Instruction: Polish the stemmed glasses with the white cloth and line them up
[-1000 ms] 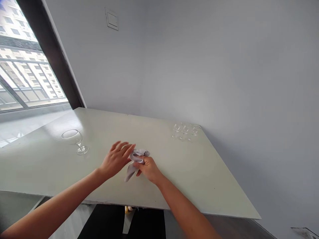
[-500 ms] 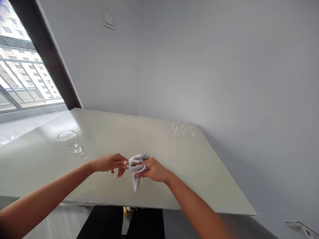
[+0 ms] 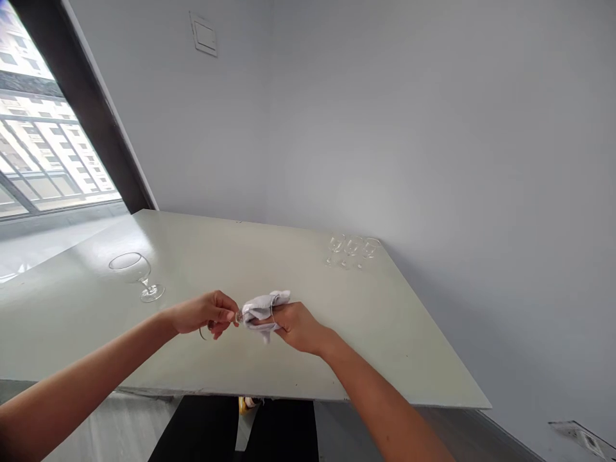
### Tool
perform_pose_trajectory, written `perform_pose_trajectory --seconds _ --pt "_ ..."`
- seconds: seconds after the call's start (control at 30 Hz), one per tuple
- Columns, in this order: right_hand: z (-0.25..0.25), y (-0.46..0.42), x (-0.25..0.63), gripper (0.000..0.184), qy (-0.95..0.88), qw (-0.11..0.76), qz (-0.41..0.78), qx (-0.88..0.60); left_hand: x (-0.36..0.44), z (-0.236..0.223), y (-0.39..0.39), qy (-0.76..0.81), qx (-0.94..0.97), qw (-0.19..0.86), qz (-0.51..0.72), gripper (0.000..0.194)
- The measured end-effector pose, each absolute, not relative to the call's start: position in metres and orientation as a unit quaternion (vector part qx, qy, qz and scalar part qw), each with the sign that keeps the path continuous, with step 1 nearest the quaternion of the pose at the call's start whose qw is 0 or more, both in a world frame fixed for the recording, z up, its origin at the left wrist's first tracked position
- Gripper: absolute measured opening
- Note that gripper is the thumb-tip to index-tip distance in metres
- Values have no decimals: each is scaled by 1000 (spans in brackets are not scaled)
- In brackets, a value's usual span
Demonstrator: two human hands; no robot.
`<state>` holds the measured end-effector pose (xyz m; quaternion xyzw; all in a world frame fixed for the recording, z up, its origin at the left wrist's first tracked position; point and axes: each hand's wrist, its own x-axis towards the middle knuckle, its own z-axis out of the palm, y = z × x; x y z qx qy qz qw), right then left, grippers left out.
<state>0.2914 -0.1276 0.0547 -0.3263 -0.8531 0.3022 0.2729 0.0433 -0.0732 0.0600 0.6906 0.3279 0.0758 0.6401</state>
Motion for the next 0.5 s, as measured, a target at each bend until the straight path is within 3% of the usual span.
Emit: perform_pose_trajectory --seconds 0.1,0.27,0.4,0.5 --pt "59 -121 311 29 -855 281 212 -381 40 53 -68 336 615 703 120 34" --pt "68 -133 318 40 -788 375 96 -478 41 49 -66 480 636 573 193 26" --pt "71 -145 282 55 -869 282 31 -406 60 52 -80 518 731 400 193 26" --pt "73 -136 261 48 -890 242 53 -383 74 57 -93 501 787 303 196 28"
